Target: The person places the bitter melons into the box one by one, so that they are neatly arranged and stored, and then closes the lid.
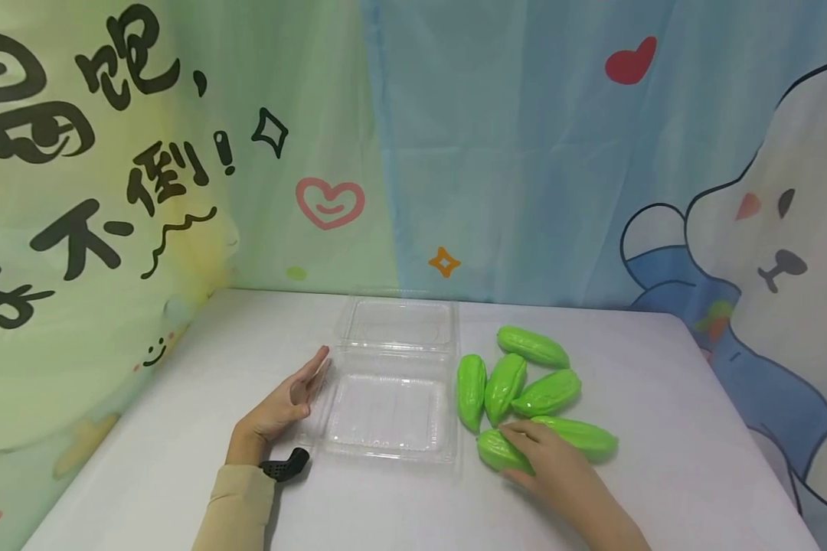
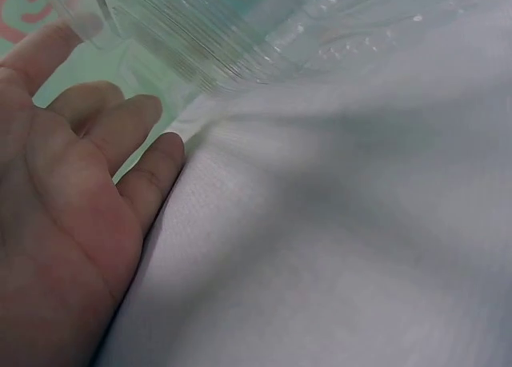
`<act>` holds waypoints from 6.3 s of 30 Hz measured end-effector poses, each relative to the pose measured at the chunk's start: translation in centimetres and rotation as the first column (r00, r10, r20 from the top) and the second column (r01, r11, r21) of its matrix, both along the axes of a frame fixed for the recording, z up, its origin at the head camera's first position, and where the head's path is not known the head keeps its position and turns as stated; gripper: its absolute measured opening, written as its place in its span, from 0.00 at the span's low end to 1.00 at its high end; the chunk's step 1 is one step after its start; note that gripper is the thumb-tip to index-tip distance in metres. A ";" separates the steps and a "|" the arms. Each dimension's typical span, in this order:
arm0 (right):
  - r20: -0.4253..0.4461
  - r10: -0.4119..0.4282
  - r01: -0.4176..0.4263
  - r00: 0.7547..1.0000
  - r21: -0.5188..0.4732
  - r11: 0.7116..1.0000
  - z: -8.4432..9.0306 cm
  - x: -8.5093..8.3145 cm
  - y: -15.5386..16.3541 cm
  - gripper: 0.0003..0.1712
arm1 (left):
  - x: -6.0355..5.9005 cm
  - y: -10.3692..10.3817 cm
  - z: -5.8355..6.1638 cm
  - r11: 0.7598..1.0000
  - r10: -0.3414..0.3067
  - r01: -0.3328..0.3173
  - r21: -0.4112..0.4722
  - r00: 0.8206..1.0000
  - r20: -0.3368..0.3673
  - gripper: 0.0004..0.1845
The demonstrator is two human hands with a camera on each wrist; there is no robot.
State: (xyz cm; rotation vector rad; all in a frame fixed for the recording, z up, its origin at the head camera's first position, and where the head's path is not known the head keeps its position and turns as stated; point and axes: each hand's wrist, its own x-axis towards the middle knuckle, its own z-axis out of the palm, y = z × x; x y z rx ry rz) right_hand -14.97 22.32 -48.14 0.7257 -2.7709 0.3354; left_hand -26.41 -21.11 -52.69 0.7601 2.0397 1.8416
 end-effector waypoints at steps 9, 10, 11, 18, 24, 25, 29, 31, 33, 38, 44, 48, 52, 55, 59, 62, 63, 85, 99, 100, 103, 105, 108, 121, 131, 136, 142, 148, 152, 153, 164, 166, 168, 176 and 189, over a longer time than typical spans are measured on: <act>0.027 -0.024 0.023 0.999 0.013 1.000 0.3 0.2 0.2 0.34 | -0.2 -0.2 -0.4 1.000 -0.019 0.020 -0.022 1.000 0.010 0.64; 0.022 -0.022 0.022 1.000 0.014 1.000 0.3 0.2 0.2 0.34 | -0.2 -0.2 -0.4 1.000 -0.018 0.018 -0.024 1.000 0.014 0.64; 0.018 -0.020 0.019 1.000 0.015 1.000 0.3 0.2 0.2 0.34 | -0.2 -0.2 -0.4 1.000 -0.018 0.019 -0.024 1.000 0.014 0.64; 0.009 -0.025 0.025 1.000 0.006 1.000 0.0 0.3 0.4 0.35 | -0.6 -0.4 -0.5 0.998 -0.060 0.060 0.012 0.998 -0.007 0.62; 0.047 -0.031 0.030 0.998 0.025 0.999 -0.3 0.5 0.7 0.37 | -0.5 -0.5 -0.6 0.999 -0.043 0.043 -0.006 0.999 0.004 0.62; 0.051 -0.029 0.027 0.998 0.030 0.999 -0.3 0.5 0.7 0.37 | -0.5 -0.5 -0.6 0.999 -0.037 0.037 -0.011 0.999 0.010 0.62; 0.038 -0.017 0.016 0.999 0.045 0.999 -0.4 0.7 0.7 0.39 | -0.4 -0.5 -0.4 1.000 -0.025 0.025 -0.010 0.999 0.024 0.62; 0.043 -0.015 0.013 0.999 0.052 0.999 -0.4 0.7 0.7 0.39 | -0.4 -0.4 -0.4 1.000 -0.022 0.023 -0.010 0.999 0.024 0.62; 0.054 -0.021 0.017 0.998 0.065 0.998 -0.3 0.8 0.7 0.40 | -0.4 -0.4 -0.4 1.000 -0.021 0.021 -0.012 1.000 0.018 0.62; 0.075 -0.031 0.023 0.997 0.102 0.995 0.0 1.1 0.4 0.41 | -0.4 -0.4 -0.4 1.000 -0.012 0.012 -0.014 1.000 0.017 0.61; 0.108 -0.067 0.059 0.992 0.076 0.995 0.5 1.2 -0.3 0.39 | -0.3 -0.4 -0.3 1.000 -0.011 0.011 0.013 0.999 0.044 0.63; 0.144 -0.092 0.084 0.985 0.065 0.994 0.5 1.1 -0.6 0.38 | -0.4 -0.4 -0.3 1.000 -0.016 0.015 0.025 0.998 0.057 0.63; 0.165 -0.112 0.099 0.980 0.086 0.991 0.5 1.2 -0.7 0.39 | -0.4 -0.4 -0.3 0.999 -0.020 0.018 0.028 0.997 0.069 0.63; 0.162 -0.117 0.101 0.980 0.106 0.989 0.4 1.5 -0.6 0.40 | -0.3 -0.3 -0.2 0.999 -0.020 0.017 0.028 0.997 0.081 0.62; 0.141 -0.116 0.099 0.983 0.121 0.988 0.3 1.6 -0.5 0.41 | -0.2 -0.1 0.0 1.000 -0.004 0.002 0.016 0.996 0.087 0.63; 0.140 -0.126 0.110 0.982 0.118 0.987 0.2 1.6 -0.5 0.41 | -0.2 -0.1 -0.1 1.000 0.005 -0.006 0.007 0.996 0.090 0.63; 0.140 -0.130 0.114 0.981 0.117 0.987 0.3 1.6 -0.5 0.41 | -0.3 -0.2 -0.2 1.000 0.007 -0.007 0.002 0.996 0.088 0.63; 0.179 -0.143 0.131 0.973 0.078 0.988 0.0 1.3 -0.1 0.39 | -0.6 -0.5 -0.5 1.000 -0.019 0.020 -0.023 0.999 0.044 0.56; 0.149 -0.126 0.119 0.981 0.056 0.991 0.2 1.1 0.4 0.38 | -0.7 -0.7 -0.7 0.999 -0.044 0.044 0.001 0.998 0.035 0.55; 0.144 -0.128 0.121 0.981 0.057 0.991 0.2 1.1 0.4 0.38 | -0.7 -0.7 -0.7 0.999 -0.044 0.044 -0.001 0.998 0.035 0.55; 0.142 -0.136 0.128 0.981 0.062 0.990 0.3 1.0 0.3 0.38 | -0.8 -0.7 -0.7 0.999 -0.043 0.043 -0.004 0.999 0.034 0.55; 0.135 -0.140 0.133 0.981 0.058 0.989 0.3 1.0 0.3 0.37 | -0.8 -0.7 -0.7 0.999 -0.044 0.044 -0.002 0.999 0.030 0.55; 0.131 -0.150 0.144 0.980 0.054 0.988 0.5 1.0 0.3 0.37 | -0.8 -0.7 -0.7 0.999 -0.042 0.042 -0.001 0.999 0.029 0.55; 0.147 -0.214 0.203 0.966 0.083 0.976 1.3 1.1 0.4 0.37 | -0.6 -0.6 -0.3 0.999 -0.025 0.026 -0.022 0.998 0.052 0.57; 0.146 -0.233 0.231 0.961 0.033 0.972 1.9 0.9 0.4 0.39 | -0.7 -0.6 -0.2 0.999 -0.037 0.037 0.001 0.997 0.068 0.56; 0.121 -0.225 0.227 0.967 -0.009 0.974 2.0 0.7 0.5 0.37 | -0.7 -0.6 -0.3 0.999 -0.036 0.036 -0.002 0.997 0.065 0.57; 0.125 -0.226 0.233 0.966 -0.049 0.971 1.7 0.5 0.6 0.38 | -0.6 -0.6 -0.2 0.999 -0.049 0.049 0.009 0.997 0.064 0.57; 0.123 -0.213 0.226 0.969 -0.103 0.969 2.1 0.1 0.5 0.38 | -0.6 -0.6 -0.2 0.999 -0.053 0.052 0.012 0.997 0.064 0.56; 0.078 -0.179 0.188 0.981 -0.130 0.974 2.5 -0.5 0.1 0.38 | -0.7 -0.8 -0.5 0.999 -0.048 0.048 0.000 0.997 0.058 0.56; 0.069 -0.173 0.181 0.983 -0.131 0.975 2.6 -0.6 0.0 0.38 | -0.7 -0.9 -0.5 0.999 -0.049 0.049 0.001 0.997 0.056 0.56; 0.014 -0.150 0.150 0.989 -0.154 0.977 3.4 -2.6 -1.9 0.37 | -0.8 -1.0 -0.5 0.999 -0.044 0.044 -0.003 0.998 0.044 0.57; 0.013 -0.136 0.137 0.991 -0.169 0.976 3.5 -3.0 -2.4 0.37 | -0.8 -1.1 -0.6 0.999 -0.043 0.043 -0.005 0.998 0.050 0.57; 0.016 -0.119 0.120 0.993 -0.188 0.975 3.5 -3.4 -2.9 0.37 | -0.9 -1.0 -0.6 0.999 -0.050 0.050 0.003 0.997 0.056 0.57; 0.019 -0.061 0.063 0.998 -0.225 0.972 3.9 -4.6 -5.1 0.37 | -0.9 -0.9 -0.6 0.997 -0.076 0.074 0.034 0.993 0.087 0.57; 0.153 -0.124 0.160 0.980 -0.255 0.954 3.2 -6.6 -8.9 0.35 | -1.0 -0.8 -0.9 0.995 -0.087 0.083 0.050 0.993 0.075 0.57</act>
